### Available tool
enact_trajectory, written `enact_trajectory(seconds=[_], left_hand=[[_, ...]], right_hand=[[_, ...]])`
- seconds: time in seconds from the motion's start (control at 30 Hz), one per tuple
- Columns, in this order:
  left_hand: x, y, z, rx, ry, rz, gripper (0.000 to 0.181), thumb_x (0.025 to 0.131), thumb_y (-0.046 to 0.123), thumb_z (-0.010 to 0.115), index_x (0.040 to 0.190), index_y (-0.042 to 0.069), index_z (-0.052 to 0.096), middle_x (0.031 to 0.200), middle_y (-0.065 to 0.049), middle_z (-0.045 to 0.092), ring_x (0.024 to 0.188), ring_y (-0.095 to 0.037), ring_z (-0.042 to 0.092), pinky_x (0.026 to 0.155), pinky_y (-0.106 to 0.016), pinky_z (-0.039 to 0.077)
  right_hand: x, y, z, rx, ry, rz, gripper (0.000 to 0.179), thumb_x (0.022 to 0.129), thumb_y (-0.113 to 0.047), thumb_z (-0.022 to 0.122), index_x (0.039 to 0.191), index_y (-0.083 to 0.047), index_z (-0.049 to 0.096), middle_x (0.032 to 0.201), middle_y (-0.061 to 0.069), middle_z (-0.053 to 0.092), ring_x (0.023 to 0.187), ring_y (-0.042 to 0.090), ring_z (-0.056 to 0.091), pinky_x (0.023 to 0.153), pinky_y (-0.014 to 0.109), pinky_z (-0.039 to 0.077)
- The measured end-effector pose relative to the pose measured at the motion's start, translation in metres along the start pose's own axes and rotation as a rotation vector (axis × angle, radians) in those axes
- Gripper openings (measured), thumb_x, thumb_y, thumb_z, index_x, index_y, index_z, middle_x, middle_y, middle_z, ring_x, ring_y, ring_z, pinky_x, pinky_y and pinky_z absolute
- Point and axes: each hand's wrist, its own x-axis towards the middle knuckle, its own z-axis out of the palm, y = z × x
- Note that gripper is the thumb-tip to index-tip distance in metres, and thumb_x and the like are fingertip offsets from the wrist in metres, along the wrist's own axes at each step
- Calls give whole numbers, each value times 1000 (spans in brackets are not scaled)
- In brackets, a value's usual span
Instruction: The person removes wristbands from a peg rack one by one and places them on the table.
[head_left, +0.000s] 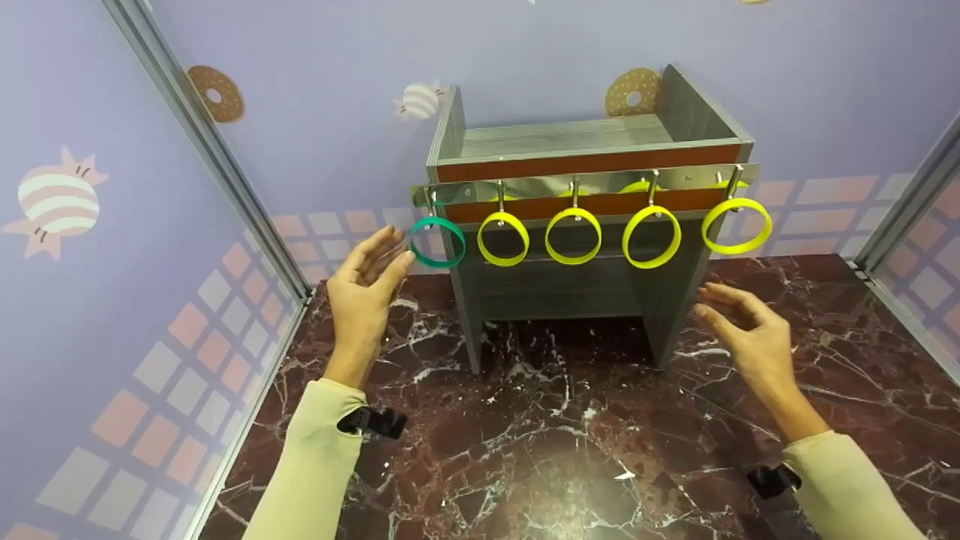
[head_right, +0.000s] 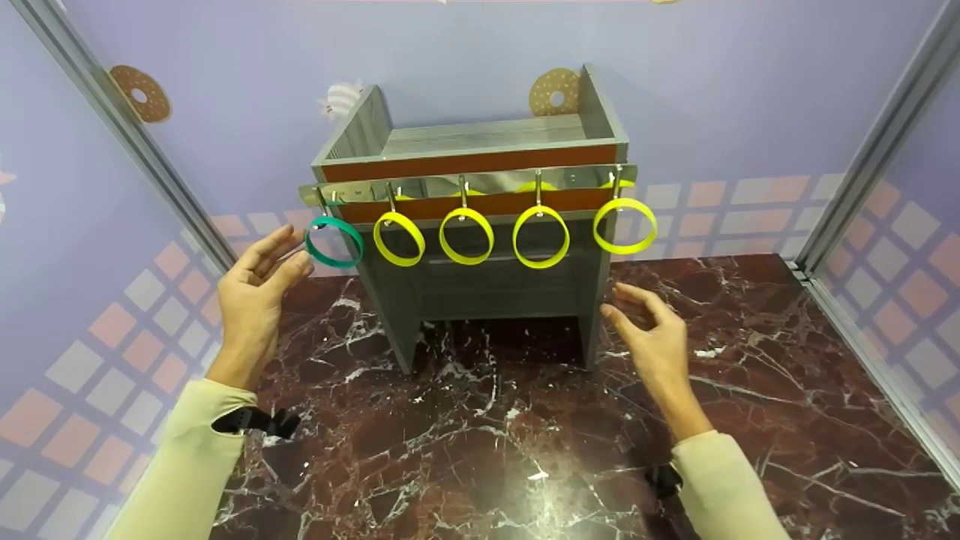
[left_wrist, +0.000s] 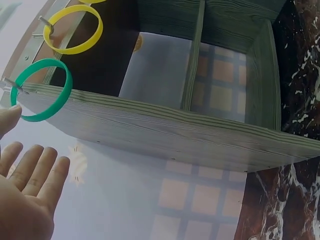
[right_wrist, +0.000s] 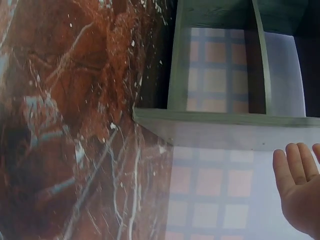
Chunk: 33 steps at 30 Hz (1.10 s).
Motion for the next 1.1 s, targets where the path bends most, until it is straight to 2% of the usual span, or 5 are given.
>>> enact_trajectory(seconds=[0.27,0.53,0.8,0.97,1.1], left_hand=[[0,-2,4,-11,3,-18,38,91,-7,79,128,-6,71,122,-19,75,106,-27,74,91,-34,61],[0,-3,10,-25,0,-24,31,91,-7,79,122,-5,75,116,-19,77,95,-24,77,82,-33,63],[-1,-3,11,-54,22,-36,25,91,-7,79,115,-6,76,108,-18,78,90,-23,77,79,-35,64],[-2,-2,11,-73,34,-34,20,91,-9,78,111,-8,77,102,-17,78,88,-21,77,80,-37,64],[-2,2,12,-102,47,-41,20,91,-10,78,110,-11,75,101,-17,77,88,-21,77,80,-37,64]], right_hand=[[1,9,9,-29,43,82,40,96,-7,80,131,8,69,111,-5,77,96,6,73,80,16,58],[0,12,19,-42,108,119,35,93,-4,82,125,7,72,102,-11,76,91,2,72,78,14,56],[0,14,28,-81,157,116,30,93,-2,81,121,8,73,100,1,78,83,1,72,72,16,57],[0,15,33,-152,203,46,25,92,1,82,115,8,75,104,12,78,82,-3,71,69,12,55],[-3,6,38,-206,222,-12,21,92,4,80,111,10,75,105,24,76,80,-6,69,68,9,53]])
